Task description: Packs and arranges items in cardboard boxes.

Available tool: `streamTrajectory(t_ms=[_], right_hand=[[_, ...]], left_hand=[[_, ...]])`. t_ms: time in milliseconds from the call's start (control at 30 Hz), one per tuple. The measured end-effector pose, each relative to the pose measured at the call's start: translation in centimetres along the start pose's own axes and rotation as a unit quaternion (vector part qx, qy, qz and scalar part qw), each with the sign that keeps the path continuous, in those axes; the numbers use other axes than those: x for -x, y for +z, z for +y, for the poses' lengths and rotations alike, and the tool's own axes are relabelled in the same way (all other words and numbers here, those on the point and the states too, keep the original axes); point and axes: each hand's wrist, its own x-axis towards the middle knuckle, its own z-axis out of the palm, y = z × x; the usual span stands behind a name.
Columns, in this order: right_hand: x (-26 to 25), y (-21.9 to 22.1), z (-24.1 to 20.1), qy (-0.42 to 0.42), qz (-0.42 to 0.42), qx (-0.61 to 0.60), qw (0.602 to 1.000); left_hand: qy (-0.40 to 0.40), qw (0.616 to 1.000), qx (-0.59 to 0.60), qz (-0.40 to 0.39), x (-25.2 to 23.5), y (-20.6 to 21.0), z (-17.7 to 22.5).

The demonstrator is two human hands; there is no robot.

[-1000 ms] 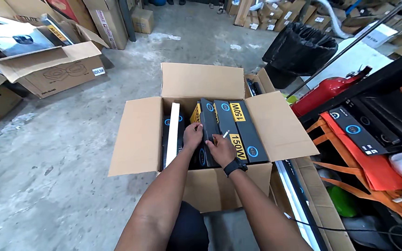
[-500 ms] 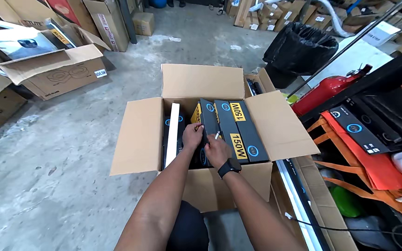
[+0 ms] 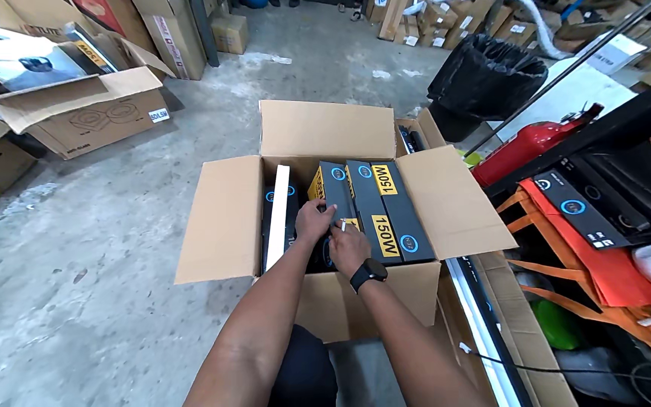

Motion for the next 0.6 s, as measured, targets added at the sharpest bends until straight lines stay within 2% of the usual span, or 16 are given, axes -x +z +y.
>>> streamTrajectory(t_ms=[100, 200, 267, 367, 433, 500, 600], right_hand=[[0.3, -0.5, 0.9, -0.012, -0.037, -0.032, 0.999], [2.6, -1.2, 3.1, -0.014, -0.01, -0.1, 0.995], [5.7, -1.8, 5.2, -0.022, 0.021, -0.13, 0.991], [12.2, -3.1, 7.8, -0.028, 0.05, -0.164, 0.985], [16.8, -3.2, 9.1, -0.024, 0.068, -0.192, 0.979], [20.4, -2.6, 10.3, -0.014, 0.069, -0.207, 0.976], [22.8, -2.0, 11.5, 0.01, 0.026, -0.216, 0.976]], left_hand=[[-0.029, 0.999, 0.033, 0.016, -0.2, 0.2, -0.1], [-0.062, 0.997, 0.044, 0.025, -0.1, 0.2, 0.5], [-0.07, 0.997, 0.03, 0.034, 0.1, 0.1, 0.7], [-0.017, 0.999, 0.026, 0.039, 0.1, 0.1, 0.1], [0.006, 0.997, 0.07, 0.044, -0.3, 0.0, -0.6], [0.003, 0.992, 0.115, 0.052, -0.7, 0.1, -1.2], [0.009, 0.992, 0.118, 0.048, -0.7, 0.1, -0.8]])
